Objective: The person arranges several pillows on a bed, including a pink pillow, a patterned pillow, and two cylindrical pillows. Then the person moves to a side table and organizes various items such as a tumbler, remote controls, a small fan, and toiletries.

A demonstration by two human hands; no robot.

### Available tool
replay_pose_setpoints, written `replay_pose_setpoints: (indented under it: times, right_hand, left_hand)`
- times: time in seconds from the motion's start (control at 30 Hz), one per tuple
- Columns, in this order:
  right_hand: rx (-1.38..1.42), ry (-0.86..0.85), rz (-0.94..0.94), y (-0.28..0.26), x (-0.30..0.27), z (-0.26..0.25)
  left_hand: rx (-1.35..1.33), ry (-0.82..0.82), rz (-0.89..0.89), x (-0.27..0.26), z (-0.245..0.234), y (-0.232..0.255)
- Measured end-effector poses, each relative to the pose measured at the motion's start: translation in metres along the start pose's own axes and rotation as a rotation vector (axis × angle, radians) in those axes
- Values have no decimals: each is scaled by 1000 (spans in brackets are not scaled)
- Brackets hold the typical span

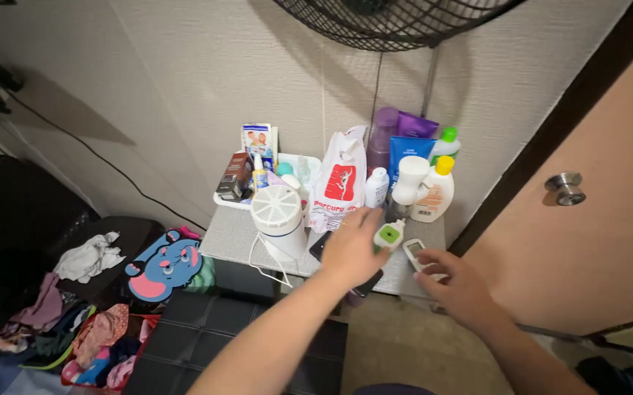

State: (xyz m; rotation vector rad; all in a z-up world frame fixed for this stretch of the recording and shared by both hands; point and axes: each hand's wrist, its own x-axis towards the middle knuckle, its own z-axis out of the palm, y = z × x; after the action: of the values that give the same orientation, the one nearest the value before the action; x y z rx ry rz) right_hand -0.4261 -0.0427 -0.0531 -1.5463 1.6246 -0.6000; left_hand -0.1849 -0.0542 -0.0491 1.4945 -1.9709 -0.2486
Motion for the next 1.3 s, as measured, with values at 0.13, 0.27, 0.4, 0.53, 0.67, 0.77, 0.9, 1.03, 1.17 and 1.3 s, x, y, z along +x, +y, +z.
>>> replay_pose_setpoints:
  times: [0.13,0.27,0.4,0.53,0.67,0.77,0.9,1.03,1.17,1.3]
  right_hand:
    - [13,-72,-67,-19,-2,12]
    - [42,-73,-165,-15,10,34]
    - [-50,-76,-66,-53,-10,43]
    - [-42,-120,-52,-75,-20,54]
    - [-44,-121,-83,-80,-21,61]
    - [-59,-115,-158,-66,-12,64]
    - [-33,-112,-123,-70,-17,61]
    - [-59,-111,-84,-71,-20,63]
    - [-90,-129,-109,-74,-21,62]
    - [3,-148,-223,-64,-20,60]
  left_hand:
    - [250,251,221,-7,-46,-31]
    - [450,203,-67,-7,-98,-52]
    - [423,-12,-474,-4,-124,-56]
    - [267,-157,-682,-5,-132,-54]
    - [116,-62,-678,-8,-124,-62]
    - [103,-88,-711,-15,-148,-46]
    - [175,-58,-723,-19,-162,-74]
    - [172,-28,-771,-26,-186,-90]
    - [142,-1,-755,-36,-198,-112]
    - [115,43,-690,-43,-199,-132]
